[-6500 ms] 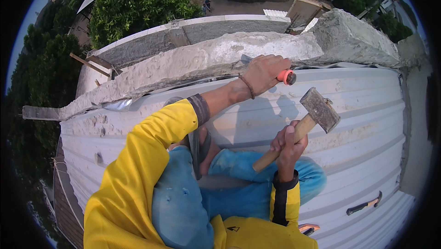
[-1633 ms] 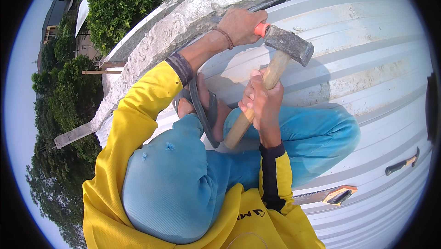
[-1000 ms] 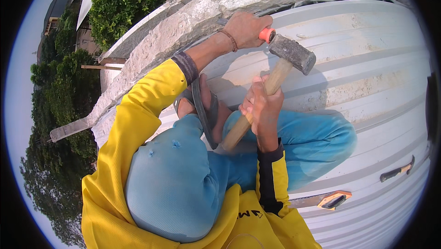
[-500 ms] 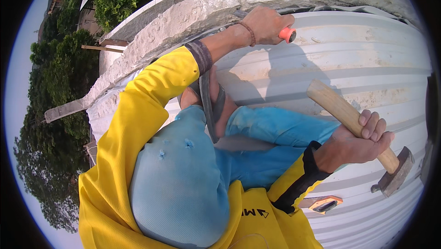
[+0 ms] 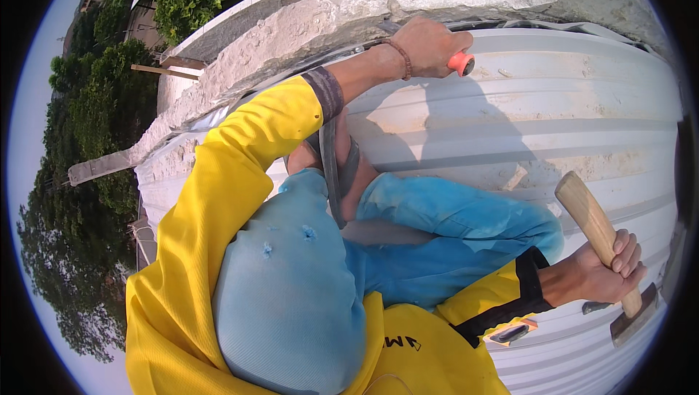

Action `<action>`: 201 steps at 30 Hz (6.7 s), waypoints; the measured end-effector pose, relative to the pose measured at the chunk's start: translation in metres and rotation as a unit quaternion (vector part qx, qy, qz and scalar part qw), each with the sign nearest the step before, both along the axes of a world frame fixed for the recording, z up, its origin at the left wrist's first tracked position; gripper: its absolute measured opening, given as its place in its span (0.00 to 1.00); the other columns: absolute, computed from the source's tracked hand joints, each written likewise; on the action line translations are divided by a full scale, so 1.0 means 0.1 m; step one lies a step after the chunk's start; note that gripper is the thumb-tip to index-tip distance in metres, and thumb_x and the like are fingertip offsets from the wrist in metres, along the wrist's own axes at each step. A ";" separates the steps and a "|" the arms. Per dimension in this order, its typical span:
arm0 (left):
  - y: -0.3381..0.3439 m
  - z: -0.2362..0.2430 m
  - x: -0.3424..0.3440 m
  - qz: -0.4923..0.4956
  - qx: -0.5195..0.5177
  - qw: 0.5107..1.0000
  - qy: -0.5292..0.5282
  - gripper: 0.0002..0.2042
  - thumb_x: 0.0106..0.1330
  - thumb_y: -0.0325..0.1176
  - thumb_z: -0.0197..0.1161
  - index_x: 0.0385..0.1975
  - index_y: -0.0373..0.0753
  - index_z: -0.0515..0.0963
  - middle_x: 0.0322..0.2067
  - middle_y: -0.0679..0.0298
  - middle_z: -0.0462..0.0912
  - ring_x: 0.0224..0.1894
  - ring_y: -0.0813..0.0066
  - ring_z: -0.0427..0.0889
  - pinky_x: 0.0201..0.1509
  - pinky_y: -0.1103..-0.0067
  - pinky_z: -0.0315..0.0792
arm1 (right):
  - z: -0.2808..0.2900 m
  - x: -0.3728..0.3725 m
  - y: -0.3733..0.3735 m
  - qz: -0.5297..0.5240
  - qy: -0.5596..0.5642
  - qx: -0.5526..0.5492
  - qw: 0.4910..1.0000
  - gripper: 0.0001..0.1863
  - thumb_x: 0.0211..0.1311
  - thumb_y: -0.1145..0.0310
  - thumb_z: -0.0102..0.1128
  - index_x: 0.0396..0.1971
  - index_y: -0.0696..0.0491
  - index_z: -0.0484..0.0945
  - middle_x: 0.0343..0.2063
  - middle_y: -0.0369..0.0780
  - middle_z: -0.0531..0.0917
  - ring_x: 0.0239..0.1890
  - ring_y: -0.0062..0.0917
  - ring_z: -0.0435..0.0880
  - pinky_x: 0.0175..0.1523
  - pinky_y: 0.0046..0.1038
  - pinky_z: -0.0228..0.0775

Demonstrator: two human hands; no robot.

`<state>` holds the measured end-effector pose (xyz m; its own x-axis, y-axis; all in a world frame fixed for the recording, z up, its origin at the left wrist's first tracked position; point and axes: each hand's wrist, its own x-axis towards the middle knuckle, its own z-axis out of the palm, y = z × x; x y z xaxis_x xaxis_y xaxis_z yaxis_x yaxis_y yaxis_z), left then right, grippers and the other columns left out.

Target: The person sits on a corrugated metal roof and uses a hammer and a chisel to chip away at a concrete ridge along the roof's edge. They repeatedly strike the chisel to break off pieces of the concrete.

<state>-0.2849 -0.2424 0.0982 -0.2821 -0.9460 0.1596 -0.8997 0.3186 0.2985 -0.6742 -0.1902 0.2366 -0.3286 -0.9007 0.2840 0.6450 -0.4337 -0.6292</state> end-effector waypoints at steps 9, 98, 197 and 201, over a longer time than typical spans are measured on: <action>0.06 -0.01 0.01 0.007 0.023 0.999 -0.034 0.14 0.52 0.39 0.67 0.37 0.46 0.74 0.20 0.58 0.81 0.26 0.54 0.83 0.31 0.62 0.74 | -0.93 2.06 0.80 0.301 0.031 0.438 0.847 0.07 0.71 0.67 0.56 0.38 0.48 0.66 0.14 0.29 0.61 0.10 0.15 0.60 0.17 0.23 0.60; 0.58 0.10 0.51 0.044 -0.168 0.966 0.192 0.16 0.55 0.45 0.71 0.25 0.42 0.73 0.21 0.63 0.74 0.29 0.61 0.76 0.36 0.67 0.71 | -1.38 1.99 0.69 0.261 0.140 0.422 0.857 0.07 0.69 0.73 0.54 0.36 0.49 0.63 0.15 0.32 0.64 0.11 0.16 0.62 0.15 0.24 0.61; 0.11 0.08 0.73 -0.001 -0.084 0.970 0.227 0.14 0.50 0.32 0.68 0.34 0.45 0.69 0.24 0.61 0.79 0.29 0.57 0.81 0.32 0.68 0.72 | 0.18 2.10 0.68 -0.109 0.097 -0.019 0.989 0.13 0.75 0.59 0.47 0.31 0.47 0.59 0.14 0.29 0.58 0.13 0.12 0.59 0.20 0.20 0.63; 0.11 0.08 0.73 -0.007 -0.093 0.968 0.231 0.15 0.50 0.32 0.68 0.33 0.44 0.69 0.23 0.62 0.78 0.28 0.57 0.80 0.33 0.68 0.72 | -0.25 2.60 0.72 -0.091 0.102 0.057 0.989 0.11 0.73 0.64 0.50 0.31 0.49 0.60 0.14 0.30 0.61 0.13 0.13 0.61 0.21 0.21 0.64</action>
<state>-0.2123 -0.2315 0.1061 -0.1527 -0.8852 0.4394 -0.6783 0.4172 0.6049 -0.4146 -0.1186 0.2121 -0.4338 -0.8624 0.2611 0.4177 -0.4492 -0.7898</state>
